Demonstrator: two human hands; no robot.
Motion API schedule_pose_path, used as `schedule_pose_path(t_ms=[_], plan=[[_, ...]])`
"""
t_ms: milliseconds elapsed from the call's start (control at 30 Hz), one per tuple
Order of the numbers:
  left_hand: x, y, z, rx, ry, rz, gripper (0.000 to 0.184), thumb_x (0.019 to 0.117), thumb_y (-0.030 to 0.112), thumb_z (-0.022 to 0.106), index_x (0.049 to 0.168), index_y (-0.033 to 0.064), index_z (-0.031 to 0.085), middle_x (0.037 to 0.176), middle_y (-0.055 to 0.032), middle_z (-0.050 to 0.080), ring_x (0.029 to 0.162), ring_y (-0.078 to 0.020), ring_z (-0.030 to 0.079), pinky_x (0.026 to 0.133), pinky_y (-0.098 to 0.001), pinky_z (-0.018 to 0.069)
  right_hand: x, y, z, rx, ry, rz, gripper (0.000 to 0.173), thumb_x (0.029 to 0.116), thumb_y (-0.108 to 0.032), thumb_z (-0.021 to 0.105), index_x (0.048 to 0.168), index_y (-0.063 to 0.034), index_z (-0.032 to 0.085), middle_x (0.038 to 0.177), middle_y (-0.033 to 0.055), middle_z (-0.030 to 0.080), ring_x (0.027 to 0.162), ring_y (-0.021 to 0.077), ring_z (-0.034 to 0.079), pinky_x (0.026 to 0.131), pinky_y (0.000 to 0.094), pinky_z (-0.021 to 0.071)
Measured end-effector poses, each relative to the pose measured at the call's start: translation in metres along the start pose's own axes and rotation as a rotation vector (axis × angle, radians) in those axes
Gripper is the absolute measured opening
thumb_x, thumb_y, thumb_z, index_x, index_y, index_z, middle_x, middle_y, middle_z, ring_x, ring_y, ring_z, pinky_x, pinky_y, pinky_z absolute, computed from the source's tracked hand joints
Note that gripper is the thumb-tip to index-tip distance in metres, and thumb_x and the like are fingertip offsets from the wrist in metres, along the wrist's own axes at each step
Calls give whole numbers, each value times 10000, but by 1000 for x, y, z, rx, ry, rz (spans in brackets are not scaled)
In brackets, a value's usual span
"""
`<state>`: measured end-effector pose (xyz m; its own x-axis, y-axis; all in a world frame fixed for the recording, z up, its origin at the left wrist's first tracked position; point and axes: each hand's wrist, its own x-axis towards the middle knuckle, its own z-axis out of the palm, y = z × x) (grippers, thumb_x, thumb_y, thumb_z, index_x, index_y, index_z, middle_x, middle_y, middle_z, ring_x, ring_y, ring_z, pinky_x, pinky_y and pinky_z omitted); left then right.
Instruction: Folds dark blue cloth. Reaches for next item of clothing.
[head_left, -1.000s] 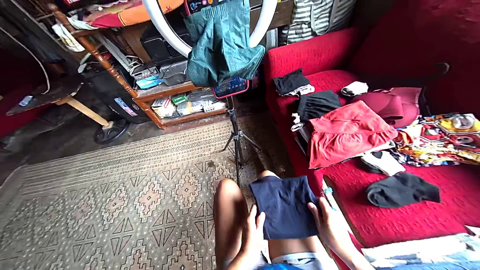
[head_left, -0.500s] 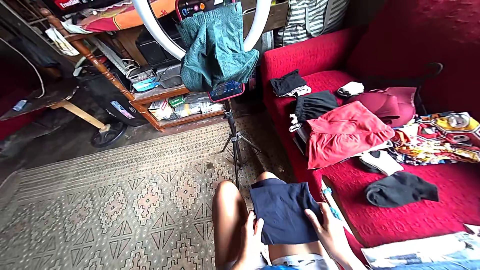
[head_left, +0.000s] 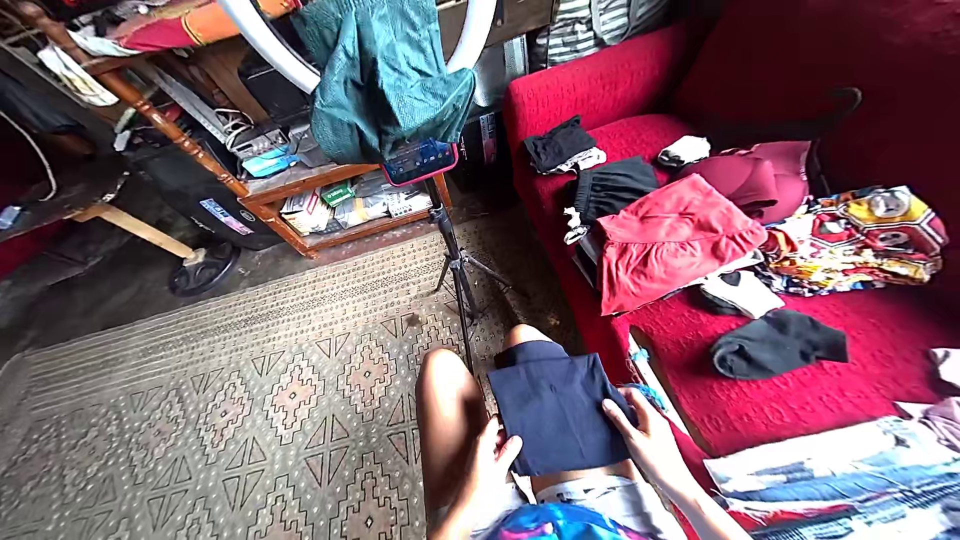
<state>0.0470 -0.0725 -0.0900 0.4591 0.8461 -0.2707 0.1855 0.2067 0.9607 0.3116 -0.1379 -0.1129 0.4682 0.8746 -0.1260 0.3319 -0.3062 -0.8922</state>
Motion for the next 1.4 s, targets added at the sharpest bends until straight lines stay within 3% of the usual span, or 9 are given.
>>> schedule_pose_path(t_ms=[33,167,400,567,767,900,1067,1300,1400], plan=[[1,-11,0,3,-12,-52,460,1006,107,585,1387,-129,480,1181,-209,687,1078,-173,684,989,-338,542,0,7,0,21,-60,69,349,1000,-313,591,1148,-3,652,913,121,695,860,217,684,807,474,547],[3,-30,2,24,-40,-86,446,994,163,624,1347,-92,525,1161,-179,697,1071,-160,688,982,-332,550,7,13,5,92,-9,119,295,1031,-316,535,953,-62,662,758,-3,612,714,81,605,700,338,514],[-14,-3,3,139,-50,-50,469,1029,161,557,1421,-81,472,1177,-168,697,1062,-152,691,970,-328,552,-9,5,-2,-30,51,-39,295,1061,-228,455,1083,12,624,812,43,632,745,67,628,715,288,529],[-13,-16,10,127,-3,-107,550,1040,220,558,1476,-76,400,1171,-185,695,1030,-180,703,933,-362,572,-11,14,-1,137,-25,93,288,1035,-280,528,1107,-34,659,884,3,677,812,28,652,773,264,554],[-3,21,4,231,184,107,337,1033,141,554,1268,-95,610,1105,-172,709,1017,-118,691,939,-288,555,-2,-29,5,73,218,-266,286,1055,-206,500,1163,18,642,938,22,705,844,-28,657,777,180,550],[27,6,-2,299,186,58,403,1037,159,558,1324,-124,561,1174,-238,688,1110,-219,677,1021,-357,520,19,-20,14,-75,126,-76,326,1066,-260,488,1202,-1,633,909,103,703,817,144,689,770,361,556],[18,-17,9,153,128,-5,798,1003,174,609,1596,-53,126,1275,-246,645,1110,-185,673,989,-333,535,14,-2,3,-283,-53,50,376,1068,-290,490,1277,7,586,912,177,708,792,321,710,747,514,558],[23,-26,13,321,170,22,789,971,159,674,1590,-21,219,1315,-248,631,1142,-262,673,980,-409,553,22,-6,-9,-402,-134,146,385,1068,-346,478,1327,-80,578,902,148,709,808,327,703,766,533,553],[16,-11,-2,373,236,193,759,949,143,667,1553,-73,262,1467,-281,489,1187,-277,634,937,-384,568,15,-45,-27,-577,-56,48,413,1044,-314,530,1394,-103,590,1185,193,687,1084,397,669,911,595,514]])
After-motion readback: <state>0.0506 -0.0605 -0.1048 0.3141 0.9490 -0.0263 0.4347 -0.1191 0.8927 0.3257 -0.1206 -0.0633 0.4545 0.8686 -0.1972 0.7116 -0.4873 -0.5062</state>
